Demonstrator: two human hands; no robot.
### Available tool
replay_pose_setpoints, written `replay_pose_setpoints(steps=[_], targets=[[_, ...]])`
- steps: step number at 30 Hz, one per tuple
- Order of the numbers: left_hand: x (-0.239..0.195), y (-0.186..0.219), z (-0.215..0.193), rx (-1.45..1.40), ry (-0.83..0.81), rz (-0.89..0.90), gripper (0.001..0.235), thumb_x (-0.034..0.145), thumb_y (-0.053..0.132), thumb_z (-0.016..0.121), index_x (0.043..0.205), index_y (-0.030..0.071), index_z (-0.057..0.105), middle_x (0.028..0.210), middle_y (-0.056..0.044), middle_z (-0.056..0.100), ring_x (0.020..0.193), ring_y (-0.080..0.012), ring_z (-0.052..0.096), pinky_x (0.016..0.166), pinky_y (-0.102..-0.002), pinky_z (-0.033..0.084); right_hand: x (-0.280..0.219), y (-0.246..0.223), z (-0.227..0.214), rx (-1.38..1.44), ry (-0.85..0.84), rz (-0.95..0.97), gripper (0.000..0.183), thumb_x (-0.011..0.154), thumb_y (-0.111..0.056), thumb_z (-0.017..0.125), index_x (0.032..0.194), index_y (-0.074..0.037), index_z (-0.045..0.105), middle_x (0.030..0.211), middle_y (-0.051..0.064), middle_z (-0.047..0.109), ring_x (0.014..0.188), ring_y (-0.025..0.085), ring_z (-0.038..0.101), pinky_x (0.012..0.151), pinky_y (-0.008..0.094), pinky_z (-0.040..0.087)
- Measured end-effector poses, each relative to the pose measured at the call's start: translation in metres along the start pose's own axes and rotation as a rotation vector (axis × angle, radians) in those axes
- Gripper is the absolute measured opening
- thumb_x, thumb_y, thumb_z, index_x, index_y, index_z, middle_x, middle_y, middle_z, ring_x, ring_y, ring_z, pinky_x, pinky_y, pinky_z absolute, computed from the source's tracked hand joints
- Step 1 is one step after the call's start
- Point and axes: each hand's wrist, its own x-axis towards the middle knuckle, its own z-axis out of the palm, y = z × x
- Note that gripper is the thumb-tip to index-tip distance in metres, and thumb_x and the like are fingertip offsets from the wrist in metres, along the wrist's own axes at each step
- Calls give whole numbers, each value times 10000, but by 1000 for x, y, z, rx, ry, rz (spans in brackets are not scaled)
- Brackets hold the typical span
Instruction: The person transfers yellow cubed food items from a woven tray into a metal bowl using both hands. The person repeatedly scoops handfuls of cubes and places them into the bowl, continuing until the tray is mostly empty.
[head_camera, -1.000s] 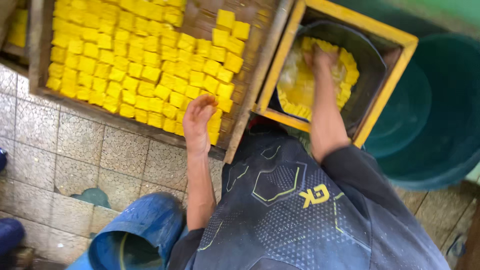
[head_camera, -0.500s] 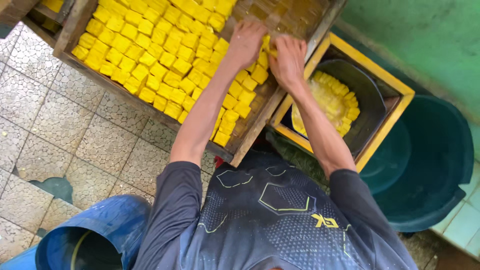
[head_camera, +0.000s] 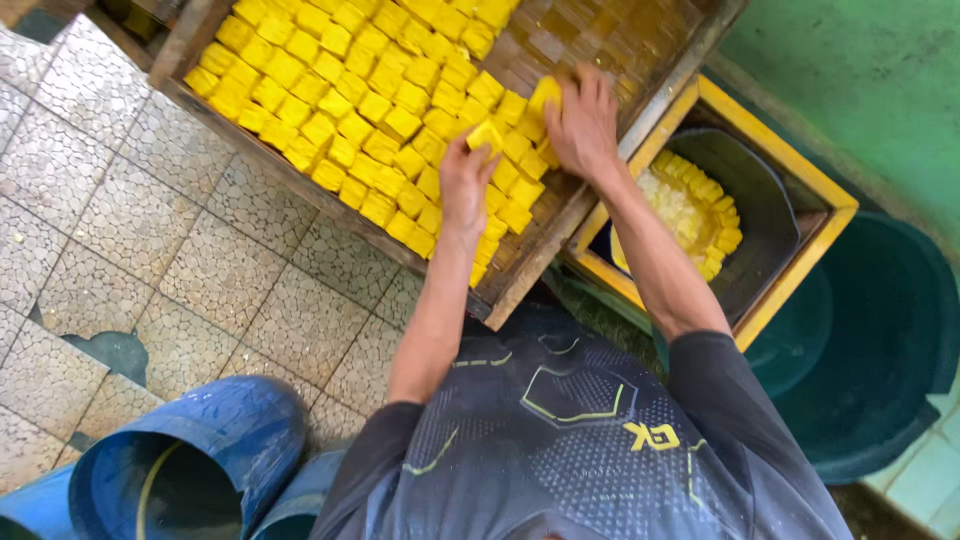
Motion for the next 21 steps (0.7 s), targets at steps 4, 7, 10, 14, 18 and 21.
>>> replay_pose_setpoints(steps=[4,7,10,14,18,21], targets=[[-11,4,3,-139,35,66,388,1041,238,555,1356,13,539,1321,-46,621,1285,-165,567,1065,-419,533,-5,-26,-13,422,-244,197,479,848,-225,733,1183,56,538,1158,226,544,1096,373,548,959,496,459],[-10,11,7,-455,-19,25,504,1136,430,478,1380,-3,563,1233,-105,666,1123,-254,624,942,-414,521,2,-43,-15,717,-230,-124,535,842,-236,758,1248,41,548,1247,224,551,1211,407,533,1041,526,425],[-24,19,-3,-676,-53,-9,417,1114,448,504,1211,53,600,991,-140,697,843,-341,662,702,-459,542,0,-52,-2,498,-67,-59,374,1009,-237,758,1296,-44,616,1363,168,602,1291,357,541,1110,466,455],[-38,42,-12,-791,41,-120,412,1033,369,489,1202,12,605,1089,-171,713,1012,-339,682,910,-496,560,21,-53,23,61,8,40,365,892,-249,775,1176,-62,645,1255,153,598,1215,357,533,1030,518,391],[-55,52,-23,-801,-46,-78,371,1022,214,496,1267,-50,589,1263,-214,666,1211,-373,635,1081,-504,519,25,-64,47,254,61,126,302,939,-199,756,1164,-38,637,1204,181,583,1169,387,527,1013,483,425],[-63,65,-32,-808,-22,-67,399,1017,168,522,1290,-120,559,1329,-248,620,1287,-411,597,1145,-480,489,33,-78,57,-20,259,28,333,907,-227,751,1151,-37,628,1205,191,575,1123,382,516,937,499,405]])
